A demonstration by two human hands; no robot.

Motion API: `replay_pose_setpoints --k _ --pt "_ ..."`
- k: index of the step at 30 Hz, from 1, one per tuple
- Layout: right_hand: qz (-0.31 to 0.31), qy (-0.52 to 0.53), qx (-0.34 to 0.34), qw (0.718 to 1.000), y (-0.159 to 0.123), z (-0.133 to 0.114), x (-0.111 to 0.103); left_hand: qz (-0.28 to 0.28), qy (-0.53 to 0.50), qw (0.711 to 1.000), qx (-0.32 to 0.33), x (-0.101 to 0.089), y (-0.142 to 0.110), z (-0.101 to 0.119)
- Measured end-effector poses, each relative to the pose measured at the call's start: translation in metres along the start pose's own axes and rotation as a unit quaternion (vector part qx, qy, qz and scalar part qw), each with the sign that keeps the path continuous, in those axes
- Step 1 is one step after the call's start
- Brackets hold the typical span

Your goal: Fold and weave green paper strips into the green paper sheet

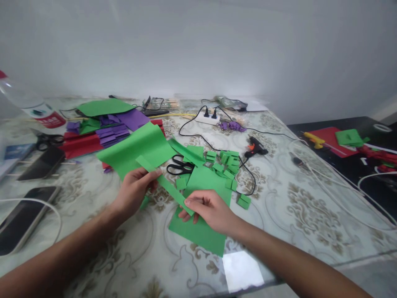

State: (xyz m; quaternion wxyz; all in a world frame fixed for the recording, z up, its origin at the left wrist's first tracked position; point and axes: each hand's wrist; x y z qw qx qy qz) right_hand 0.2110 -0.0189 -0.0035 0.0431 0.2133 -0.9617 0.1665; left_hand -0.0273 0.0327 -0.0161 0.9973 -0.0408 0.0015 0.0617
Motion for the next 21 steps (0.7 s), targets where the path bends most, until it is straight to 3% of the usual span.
replay_pose_setpoints --k 3,10,13,21 --pt "-0.013 0.003 0.016 1.000 0.001 0.003 0.002 -0.038 0.007 0.999 0.000 0.005 -0.008 0.002" --pt "-0.031 0.018 -0.023 0.999 -0.002 0.002 0.007 -0.202 0.059 0.977 -0.019 0.021 -0.040 0.007" --pt "-0.027 0.001 -0.037 0.999 -0.003 -0.001 0.006 -0.190 0.057 0.980 -0.014 0.022 -0.041 0.009" --pt "-0.002 -0.009 -0.021 1.000 -0.004 -0.002 0.002 -0.079 0.022 0.997 -0.002 0.007 -0.015 0.008"
Point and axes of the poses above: each hand's wrist, its own y-axis towards the middle knuckle, its own x-axis out of the palm, z = x × y, and after that the axes turned 4 degrees about z, right-handed
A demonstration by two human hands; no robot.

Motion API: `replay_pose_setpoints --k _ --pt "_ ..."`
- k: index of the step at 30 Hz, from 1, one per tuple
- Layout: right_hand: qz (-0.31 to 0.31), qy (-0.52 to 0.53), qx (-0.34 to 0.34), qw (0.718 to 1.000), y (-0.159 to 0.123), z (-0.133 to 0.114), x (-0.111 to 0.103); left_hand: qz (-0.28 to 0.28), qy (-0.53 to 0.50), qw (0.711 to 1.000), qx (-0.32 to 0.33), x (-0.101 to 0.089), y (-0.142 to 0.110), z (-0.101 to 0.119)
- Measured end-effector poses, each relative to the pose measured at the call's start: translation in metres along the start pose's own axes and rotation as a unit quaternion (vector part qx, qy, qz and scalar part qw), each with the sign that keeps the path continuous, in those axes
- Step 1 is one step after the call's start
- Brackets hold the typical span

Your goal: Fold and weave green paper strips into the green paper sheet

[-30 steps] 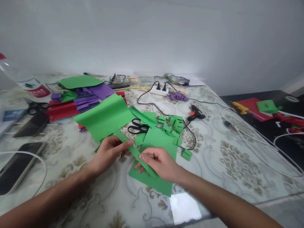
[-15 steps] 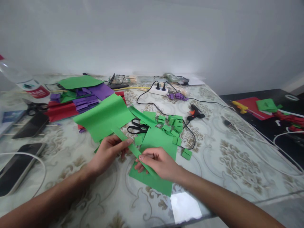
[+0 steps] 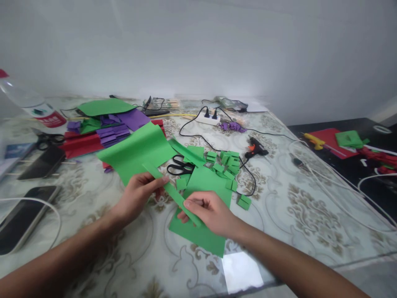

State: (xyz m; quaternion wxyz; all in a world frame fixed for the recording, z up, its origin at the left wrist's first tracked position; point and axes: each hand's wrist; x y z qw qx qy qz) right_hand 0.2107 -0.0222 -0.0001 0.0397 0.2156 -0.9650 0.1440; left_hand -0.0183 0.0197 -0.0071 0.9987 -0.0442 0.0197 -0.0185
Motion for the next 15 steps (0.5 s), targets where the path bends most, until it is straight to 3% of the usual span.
replay_pose_setpoints --k 5,15 --pt "0.008 -0.009 0.016 1.000 -0.001 0.001 -0.001 0.032 -0.043 0.998 -0.023 -0.001 0.005 -0.003" --pt "-0.008 0.016 -0.032 0.999 0.003 0.011 0.003 -0.107 0.050 0.993 -0.022 0.021 -0.026 0.000"
Point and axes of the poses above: each hand's wrist, its own y-axis towards the middle knuckle, its own x-axis out of the palm, z = x × y, and after that the axes turned 4 degrees about z, right-handed
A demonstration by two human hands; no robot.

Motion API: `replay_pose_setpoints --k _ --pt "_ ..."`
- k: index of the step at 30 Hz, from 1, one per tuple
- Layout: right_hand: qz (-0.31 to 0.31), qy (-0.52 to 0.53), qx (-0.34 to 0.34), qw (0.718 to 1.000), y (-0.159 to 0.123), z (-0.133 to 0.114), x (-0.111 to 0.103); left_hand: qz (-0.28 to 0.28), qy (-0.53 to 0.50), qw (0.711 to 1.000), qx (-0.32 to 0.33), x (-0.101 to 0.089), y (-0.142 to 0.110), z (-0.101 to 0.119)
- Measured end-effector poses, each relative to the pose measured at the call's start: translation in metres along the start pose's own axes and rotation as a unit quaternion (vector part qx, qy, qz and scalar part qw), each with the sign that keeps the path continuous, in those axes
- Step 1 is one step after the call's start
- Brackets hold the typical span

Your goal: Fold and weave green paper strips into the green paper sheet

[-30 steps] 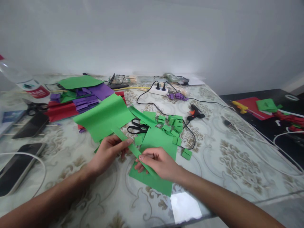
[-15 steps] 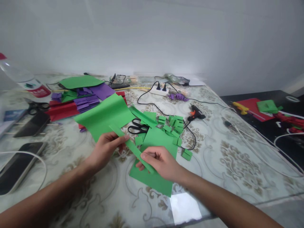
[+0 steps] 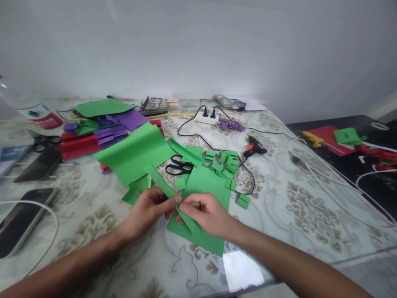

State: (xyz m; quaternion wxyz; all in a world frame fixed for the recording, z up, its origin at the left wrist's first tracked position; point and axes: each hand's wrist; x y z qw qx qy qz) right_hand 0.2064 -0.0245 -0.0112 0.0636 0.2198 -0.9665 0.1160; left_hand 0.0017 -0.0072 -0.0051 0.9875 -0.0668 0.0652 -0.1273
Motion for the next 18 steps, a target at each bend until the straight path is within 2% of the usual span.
replay_pose_setpoints --k 3,6,12,18 --pt "-0.003 -0.018 -0.002 1.000 -0.002 0.000 -0.001 0.002 -0.005 1.000 0.003 -0.002 0.000 0.002" --pt "0.002 -0.015 -0.007 1.000 -0.002 -0.002 -0.003 0.031 -0.004 0.999 -0.002 -0.014 0.008 0.003" --pt "0.008 -0.007 -0.010 1.000 -0.002 -0.006 -0.006 0.151 -0.068 0.986 0.033 -0.041 0.028 0.007" --pt "0.014 0.002 -0.002 1.000 -0.001 -0.004 -0.007 0.206 -0.139 0.969 0.012 -0.042 0.031 0.012"
Point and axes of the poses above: each hand's wrist, its own y-axis towards the middle knuckle, its own x-axis out of the palm, z = x × y, and after that the axes turned 4 degrees about z, right-handed
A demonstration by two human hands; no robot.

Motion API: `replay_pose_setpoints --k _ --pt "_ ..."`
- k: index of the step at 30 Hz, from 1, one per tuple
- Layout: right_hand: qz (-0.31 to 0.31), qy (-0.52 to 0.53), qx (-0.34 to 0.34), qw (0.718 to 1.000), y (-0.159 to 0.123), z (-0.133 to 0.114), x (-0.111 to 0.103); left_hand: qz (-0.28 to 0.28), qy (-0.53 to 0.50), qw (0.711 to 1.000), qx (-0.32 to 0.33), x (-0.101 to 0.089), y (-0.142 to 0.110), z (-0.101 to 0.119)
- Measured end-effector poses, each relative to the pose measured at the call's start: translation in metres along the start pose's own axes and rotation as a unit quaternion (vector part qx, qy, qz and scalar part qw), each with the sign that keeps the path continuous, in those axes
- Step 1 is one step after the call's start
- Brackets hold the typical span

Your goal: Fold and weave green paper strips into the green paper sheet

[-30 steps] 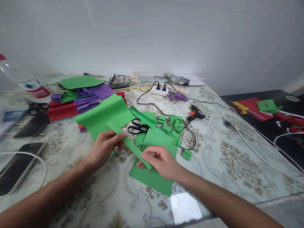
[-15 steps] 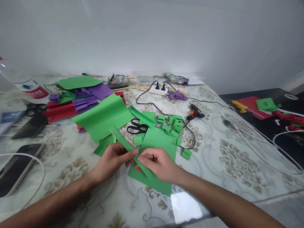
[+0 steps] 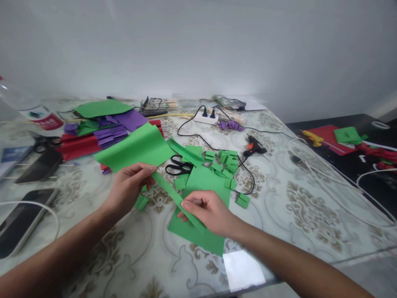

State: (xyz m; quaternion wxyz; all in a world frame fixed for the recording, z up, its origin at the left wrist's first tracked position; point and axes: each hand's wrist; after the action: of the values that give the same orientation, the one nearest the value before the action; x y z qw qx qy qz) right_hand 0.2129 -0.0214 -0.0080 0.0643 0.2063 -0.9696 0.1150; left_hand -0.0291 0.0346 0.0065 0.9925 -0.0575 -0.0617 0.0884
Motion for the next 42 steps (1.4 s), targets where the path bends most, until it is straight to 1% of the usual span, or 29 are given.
replay_pose_setpoints --k 3,6,8,10,11,14,16,17,18,21,25,28,30,32,37,42 --pt "0.000 -0.003 0.006 1.000 0.000 0.000 0.000 0.030 -0.035 0.999 0.000 -0.001 0.004 0.001" --pt "-0.002 -0.004 0.011 1.000 -0.001 -0.002 0.001 0.045 -0.077 0.996 0.002 -0.004 0.009 0.003" --pt "-0.004 0.004 0.011 1.000 0.000 -0.002 0.002 0.044 -0.089 0.995 -0.001 -0.003 0.008 0.003" --pt "-0.005 0.021 0.014 1.000 0.001 -0.001 0.003 0.026 -0.091 0.995 -0.014 0.000 0.003 0.001" --pt "-0.005 0.030 0.018 0.999 0.002 0.000 0.003 -0.014 -0.084 0.996 -0.025 0.001 -0.001 -0.001" --pt "-0.004 0.059 0.034 0.998 0.005 0.004 0.003 -0.091 -0.067 0.993 -0.045 0.006 -0.015 -0.009" --pt "-0.006 0.072 0.040 0.997 0.006 0.005 0.004 -0.189 -0.037 0.980 -0.047 0.007 -0.024 -0.016" --pt "-0.010 0.073 0.043 0.996 0.006 0.006 0.004 -0.226 -0.021 0.973 -0.046 0.008 -0.027 -0.018" --pt "-0.013 0.076 0.045 0.996 0.006 0.006 0.004 -0.249 -0.010 0.968 -0.037 0.008 -0.030 -0.020" --pt "-0.025 0.087 0.052 0.995 0.005 0.004 0.005 -0.281 0.017 0.959 -0.022 0.009 -0.034 -0.023" --pt "-0.041 0.083 0.058 0.994 0.005 0.002 0.006 -0.306 0.028 0.951 -0.034 0.011 -0.034 -0.025" --pt "-0.049 0.082 0.068 0.993 0.005 0.002 0.006 -0.316 0.017 0.947 -0.044 0.011 -0.032 -0.030" --pt "-0.042 0.081 0.074 0.993 0.006 0.004 0.007 -0.313 0.010 0.949 -0.046 0.011 -0.030 -0.033" --pt "-0.024 0.070 0.066 0.995 0.006 0.006 0.007 -0.307 0.012 0.951 -0.044 0.011 -0.030 -0.034" --pt "0.034 -0.019 0.010 0.999 0.003 0.008 0.008 -0.289 0.054 0.955 -0.032 0.012 -0.032 -0.034" --pt "0.057 -0.137 -0.053 0.988 0.001 0.010 0.006 -0.259 0.084 0.962 -0.016 0.013 -0.034 -0.036"
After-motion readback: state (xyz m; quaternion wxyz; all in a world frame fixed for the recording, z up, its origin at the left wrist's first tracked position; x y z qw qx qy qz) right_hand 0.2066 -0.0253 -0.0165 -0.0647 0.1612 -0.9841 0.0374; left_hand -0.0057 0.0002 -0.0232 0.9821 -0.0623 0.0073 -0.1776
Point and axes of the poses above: each hand's wrist, its own y-axis towards the middle knuckle, its own x-axis out of the palm, z = x × y, and after that the axes turned 4 degrees about z, right-handed
